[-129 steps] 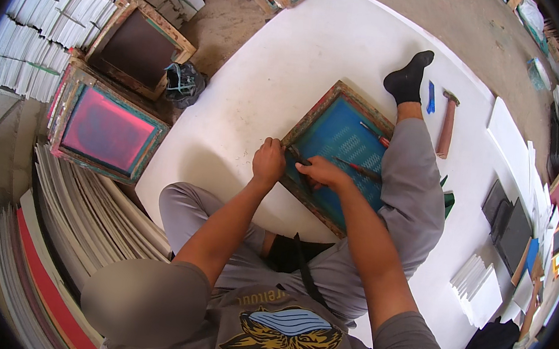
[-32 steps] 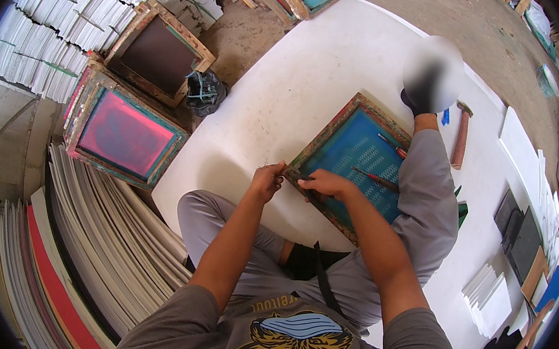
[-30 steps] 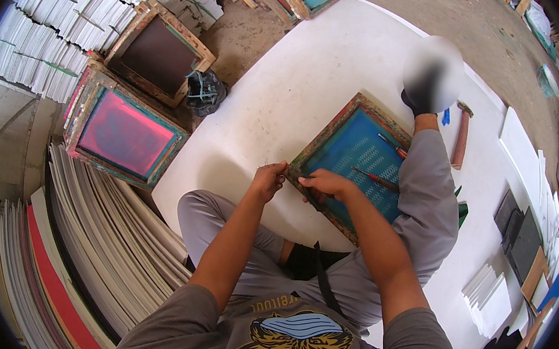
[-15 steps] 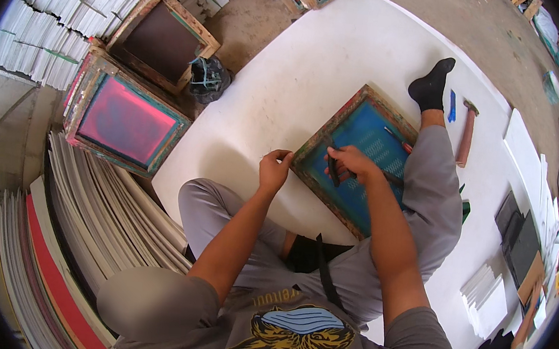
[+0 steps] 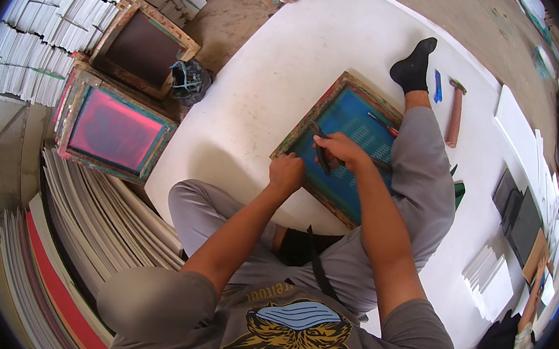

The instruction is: The person sits on the floor and uses pliers and a screwdriver to remove staples and screws from the wooden frame of a screen printing frame. They carefully pry off the staples and unscrew fasteners to disassemble the frame.

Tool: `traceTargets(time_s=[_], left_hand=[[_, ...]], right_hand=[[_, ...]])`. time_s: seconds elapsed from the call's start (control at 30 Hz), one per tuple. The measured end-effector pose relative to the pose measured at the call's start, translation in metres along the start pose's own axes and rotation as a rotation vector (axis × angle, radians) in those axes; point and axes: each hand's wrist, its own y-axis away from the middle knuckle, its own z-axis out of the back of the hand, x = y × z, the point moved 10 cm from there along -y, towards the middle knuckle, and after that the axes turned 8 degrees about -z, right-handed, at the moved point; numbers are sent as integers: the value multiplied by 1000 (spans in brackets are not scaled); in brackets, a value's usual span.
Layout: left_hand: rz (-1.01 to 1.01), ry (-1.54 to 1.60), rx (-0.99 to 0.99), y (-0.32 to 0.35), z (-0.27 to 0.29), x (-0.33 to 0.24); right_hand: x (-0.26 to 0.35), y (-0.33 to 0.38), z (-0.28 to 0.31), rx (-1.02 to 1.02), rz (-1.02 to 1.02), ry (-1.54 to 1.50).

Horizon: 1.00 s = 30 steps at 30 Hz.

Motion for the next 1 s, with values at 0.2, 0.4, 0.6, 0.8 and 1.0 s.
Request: traceTargets(time_s=[0.2,0.4,0.6,0.8,1.0], left_hand=[[-36,-105,193,-25,-17,-21],[-73,-226,208,-36,-31,-33],[-34,-287,271,-36,-44,-37],[-9,-247,230,-42,-47,-35],[-42,-166,217,-40,-48,-23]], right_hand=[[-1,-3,6,-45,11,19],[-5,-11,20,-107,-2,68],[-2,-1,20,-121,-27,-48],[-8,-12,28,-133,-15,-20],[0,0,20,-130,8,-89]])
